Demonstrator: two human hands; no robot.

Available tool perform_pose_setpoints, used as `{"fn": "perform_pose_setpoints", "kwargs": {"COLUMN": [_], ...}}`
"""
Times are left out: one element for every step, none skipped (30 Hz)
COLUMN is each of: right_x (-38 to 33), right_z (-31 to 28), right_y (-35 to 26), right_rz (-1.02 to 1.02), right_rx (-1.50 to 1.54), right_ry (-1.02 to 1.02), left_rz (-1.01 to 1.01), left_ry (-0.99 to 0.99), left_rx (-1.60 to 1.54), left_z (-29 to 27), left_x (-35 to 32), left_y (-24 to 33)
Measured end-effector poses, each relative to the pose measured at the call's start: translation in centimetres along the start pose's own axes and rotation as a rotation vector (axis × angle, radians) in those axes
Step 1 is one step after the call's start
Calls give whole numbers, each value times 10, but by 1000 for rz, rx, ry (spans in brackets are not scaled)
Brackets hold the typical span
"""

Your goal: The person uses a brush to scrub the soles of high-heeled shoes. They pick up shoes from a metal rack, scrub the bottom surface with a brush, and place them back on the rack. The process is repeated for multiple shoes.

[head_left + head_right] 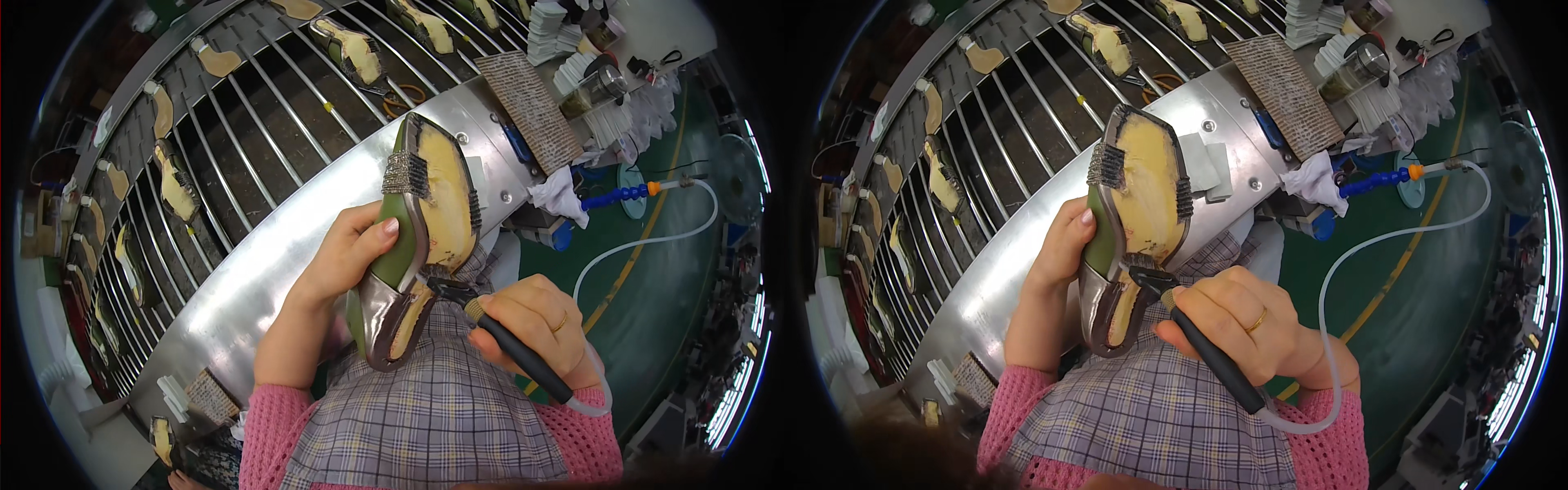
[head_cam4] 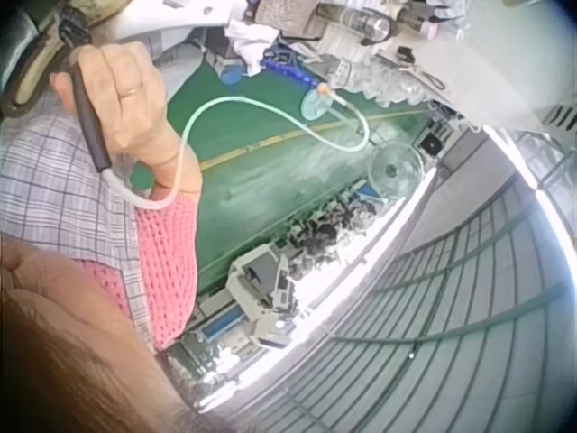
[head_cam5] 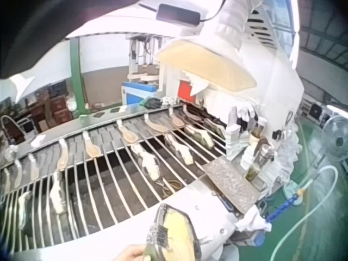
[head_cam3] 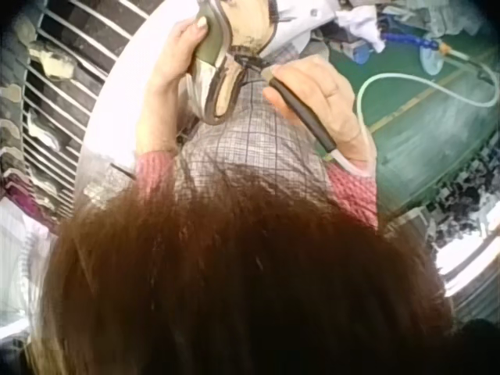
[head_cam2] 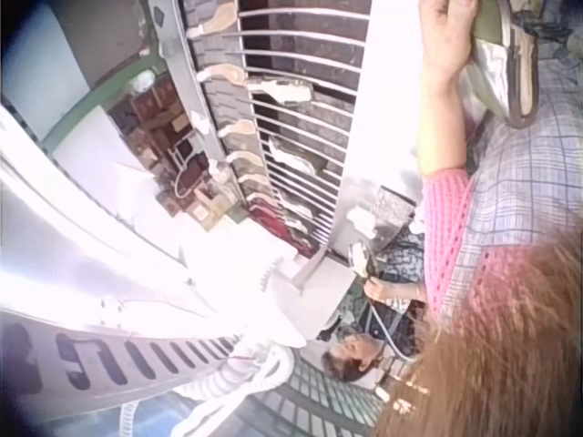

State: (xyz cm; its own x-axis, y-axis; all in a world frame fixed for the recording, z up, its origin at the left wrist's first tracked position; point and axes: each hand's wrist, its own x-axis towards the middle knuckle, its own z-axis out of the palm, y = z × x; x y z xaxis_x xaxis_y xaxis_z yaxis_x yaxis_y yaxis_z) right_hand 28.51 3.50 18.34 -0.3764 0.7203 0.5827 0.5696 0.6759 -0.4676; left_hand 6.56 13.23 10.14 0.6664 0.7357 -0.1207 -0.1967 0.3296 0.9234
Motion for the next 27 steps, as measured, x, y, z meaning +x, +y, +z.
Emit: {"fn": "perform_pose_setpoints", "kwargs": {"right_x": [-1,0,0,0,2,1,0,-1,-1,-1,0,0,0,0,-1,0,1,1,-2,-3,-4,-5,-4,-4,-6,-8,-9], "right_z": [3,3,3,3,2,2,2,3,2,3,5,6,7,8,8,8,6,5,6,5,3,2,0,-1,0,2,5], "right_y": [0,0,0,0,0,3,6,9,11,12,12,12,11,10,9,8,7,6,5,5,5,6,8,10,12,15,16], "right_rz": [-2,11,25,39,63,73,83,90,102,105,111,118,124,130,136,142,147,153,168,193,217,241,283,292,302,312,302], "right_rx": [16,61,106,151,169,155,141,128,137,139,138,137,149,164,179,216,255,294,339,381,424,467,466,423,380,342,305], "right_ry": [0,-20,-39,-59,-52,-26,0,26,41,48,56,65,61,58,55,27,-1,-29,-37,-62,-88,-114,-108,-79,-50,-21,25], "left_rz": [-11,-22,-28,-34,-41,-54,-67,-77,-83,-88,-96,-95,-95,-95,-91,-87,-84,-88,-92,-95,-102,-109,-116,-107,-98,-92,-94], "left_ry": [42,80,99,118,141,170,199,230,251,272,289,289,289,291,304,317,331,323,315,306,310,313,313,309,306,306,310], "left_rx": [-6,-15,-27,-38,-47,-79,-111,-142,-144,-145,-147,-153,-160,-165,-179,-193,-205,-197,-189,-183,-178,-172,-170,-167,-164,-158,-153], "left_z": [3,5,7,8,9,11,13,15,17,18,19,19,19,19,21,23,24,22,20,19,19,20,21,22,23,24,25], "left_x": [-1,-1,-1,-1,-2,-3,-3,-3,-3,-3,-2,-2,-1,0,1,3,4,4,4,5,5,5,5,6,6,6,7], "left_y": [-2,-2,-3,-4,-5,-7,-11,-14,-15,-15,-16,-16,-16,-16,-16,-15,-14,-14,-15,-16,-17,-16,-15,-15,-15,-16,-17]}}
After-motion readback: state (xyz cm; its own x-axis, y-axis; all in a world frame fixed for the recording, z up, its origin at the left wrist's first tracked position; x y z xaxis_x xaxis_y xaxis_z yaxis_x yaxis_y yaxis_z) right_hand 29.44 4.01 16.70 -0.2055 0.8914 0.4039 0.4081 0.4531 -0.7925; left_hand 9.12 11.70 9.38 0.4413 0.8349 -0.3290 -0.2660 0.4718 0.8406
